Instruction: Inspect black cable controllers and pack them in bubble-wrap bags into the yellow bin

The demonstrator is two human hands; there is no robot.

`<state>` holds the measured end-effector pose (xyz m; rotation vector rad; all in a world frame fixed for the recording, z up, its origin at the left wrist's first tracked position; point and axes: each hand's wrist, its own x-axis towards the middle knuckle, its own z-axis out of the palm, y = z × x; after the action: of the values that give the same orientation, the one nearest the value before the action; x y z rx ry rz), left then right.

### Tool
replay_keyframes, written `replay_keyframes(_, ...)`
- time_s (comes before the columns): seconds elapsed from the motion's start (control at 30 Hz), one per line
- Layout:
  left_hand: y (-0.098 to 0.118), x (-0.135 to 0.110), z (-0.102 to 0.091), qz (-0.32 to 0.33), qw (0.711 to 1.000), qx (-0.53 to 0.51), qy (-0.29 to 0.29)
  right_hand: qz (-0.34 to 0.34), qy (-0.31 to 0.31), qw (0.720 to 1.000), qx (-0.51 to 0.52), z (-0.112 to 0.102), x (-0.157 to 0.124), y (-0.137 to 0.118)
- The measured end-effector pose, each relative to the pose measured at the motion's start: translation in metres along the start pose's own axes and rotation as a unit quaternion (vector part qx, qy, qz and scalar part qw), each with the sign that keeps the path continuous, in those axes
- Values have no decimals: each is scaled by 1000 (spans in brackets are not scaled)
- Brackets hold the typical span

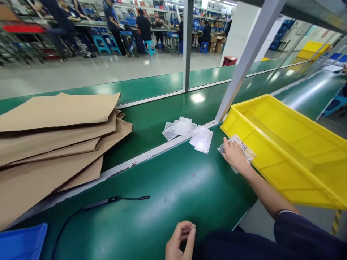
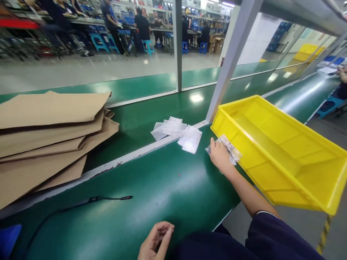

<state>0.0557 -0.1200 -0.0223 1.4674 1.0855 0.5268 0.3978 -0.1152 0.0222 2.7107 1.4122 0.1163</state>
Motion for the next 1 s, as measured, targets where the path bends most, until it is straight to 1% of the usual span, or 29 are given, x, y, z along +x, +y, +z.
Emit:
replay_keyframes(0.07,3,10,-26,71,991,104,47,-2,39,998,-42,8,-2,13)
replay_keyframes(0.1,6,16,-42,111,977,168,71,-10,67,996,-64,13,-2,20)
replay_keyframes(0.17,12,30,-75,169,931,289,148,-23,113,991,-66,22,-2,31)
replay_keyframes(0.2,15,39,-92,188,900,346,187,-35,134,989,-53,27,-1,34)
replay_keyframes(0.23,17,49,-107,192,871,400,211,-48,153,986,-33,30,-1,36)
replay_keyframes(0.27,19,60,-121,186,846,450,219,-62,172,983,-7,32,-1,37)
replay_keyframes(0.33,19,81,-145,157,806,530,209,-91,189,976,53,34,-4,33)
replay_keyframes(0.4,15,100,-164,122,784,577,193,-117,182,970,113,31,-12,23)
replay_keyframes(0.47,11,113,-178,95,783,589,178,-134,167,962,167,26,-21,9)
replay_keyframes(0.53,11,117,-187,89,798,573,166,-146,153,952,221,19,-32,-9)
replay_keyframes(0.6,18,111,-190,92,830,525,168,-164,120,937,282,9,-42,-32)
replay_keyframes(0.67,32,97,-185,87,878,426,202,-199,55,914,350,-3,-53,-59)
replay_keyframes(0.73,48,79,-174,84,930,257,248,-250,-25,877,409,-17,-63,-90)
replay_keyframes(0.77,57,71,-167,88,950,146,260,-279,-61,855,433,-24,-68,-106)
replay_keyframes(0.8,65,63,-160,92,961,27,258,-310,-95,830,454,-32,-74,-122)
replay_keyframes(0.83,72,56,-153,90,962,-90,241,-342,-130,802,473,-38,-79,-137)
replay_keyframes(0.87,78,50,-146,82,953,-196,217,-370,-166,772,490,-44,-85,-153)
replay_keyframes(0.9,83,44,-140,68,937,-283,192,-392,-196,742,507,-49,-91,-167)
replay_keyframes(0.93,86,39,-134,52,920,-349,170,-408,-227,713,523,-53,-98,-179)
replay_keyframes(1.0,89,32,-127,31,894,-421,147,-422,-287,652,561,-57,-110,-200)
